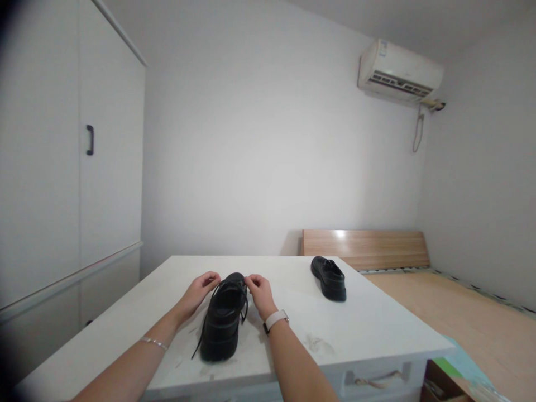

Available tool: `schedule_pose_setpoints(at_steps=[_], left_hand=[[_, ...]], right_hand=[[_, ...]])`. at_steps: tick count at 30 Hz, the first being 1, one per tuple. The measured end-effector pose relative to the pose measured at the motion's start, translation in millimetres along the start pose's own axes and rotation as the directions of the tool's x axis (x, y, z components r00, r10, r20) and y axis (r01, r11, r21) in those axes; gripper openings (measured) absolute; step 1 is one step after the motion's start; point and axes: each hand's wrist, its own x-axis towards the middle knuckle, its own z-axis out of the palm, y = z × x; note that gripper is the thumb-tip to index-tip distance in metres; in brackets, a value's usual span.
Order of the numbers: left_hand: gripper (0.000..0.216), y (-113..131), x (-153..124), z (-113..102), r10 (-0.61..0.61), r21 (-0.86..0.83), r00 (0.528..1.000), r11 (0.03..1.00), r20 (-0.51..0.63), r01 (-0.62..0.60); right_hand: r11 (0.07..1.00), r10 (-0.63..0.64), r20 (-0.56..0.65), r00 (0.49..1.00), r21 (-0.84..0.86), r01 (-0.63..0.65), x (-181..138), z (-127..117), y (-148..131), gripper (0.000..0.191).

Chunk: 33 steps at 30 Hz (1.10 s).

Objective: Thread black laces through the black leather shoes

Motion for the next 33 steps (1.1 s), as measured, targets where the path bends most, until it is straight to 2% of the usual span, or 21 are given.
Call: schedule_pose_setpoints(at_steps=[3, 8, 13, 16, 18, 21, 27, 31, 33], left_hand=[[0.024, 0.7, -0.8, 0.1, -0.031, -0.01, 0.999, 0.999, -0.024, 0.031], [0.022, 2.3, -1.3, 3.0, -0.049, -0.034, 0.998, 0.998, 0.034, 0.05], [0.024, -0.2, -0.8, 1.3, -0.101, -0.068, 0.994, 0.993, -0.042, 0.098], [0.024, -1.9, -1.8, 0.9, -0.141, -0.074, 0.99, 0.987, 0.008, 0.141], [0.022, -2.2, -2.1, 0.8, -0.148, -0.082, 0.989, 0.985, 0.033, 0.15], [0.022, -1.6, -1.8, 0.7, -0.155, -0.106, 0.988, 0.983, -0.012, 0.152], [0.023, -0.4, -2.6, 2.0, -0.199, -0.129, 0.98, 0.971, 0.027, 0.201], [0.024, -1.7, -2.5, 0.1, -0.204, -0.152, 0.978, 0.969, -0.046, 0.195], [0.024, -2.5, -3.3, 0.5, -0.218, -0.154, 0.975, 0.966, -0.041, 0.21]], right_hand=[[1.0, 0.018, 0.003, 1.0, 0.018, -0.018, -1.4, -0.8, -1.8, 0.024], [0.999, 0.02, -0.002, 1.0, 0.03, -0.02, -3.2, -2.7, -4.2, 0.022], [0.999, 0.017, -0.054, 0.998, 0.028, -0.015, -3.2, -2.6, -3.6, 0.024], [0.999, 0.028, -0.036, 0.999, 0.02, -0.027, -2.0, -3.5, -2.0, 0.022], [1.0, 0.025, -0.069, 0.997, 0.02, -0.023, -1.1, -5.3, -1.2, 0.022], [0.999, 0.025, -0.133, 0.991, 0.028, -0.021, -0.8, -7.7, -1.2, 0.025], [0.998, 0.052, -0.085, 0.995, 0.049, -0.048, -1.0, -5.4, -1.9, 0.023], [0.995, 0.07, -0.147, 0.987, 0.08, -0.059, -1.5, -8.9, -4.0, 0.027], [0.992, 0.087, -0.128, 0.988, 0.097, -0.075, -3.6, -9.4, -6.0, 0.028]])
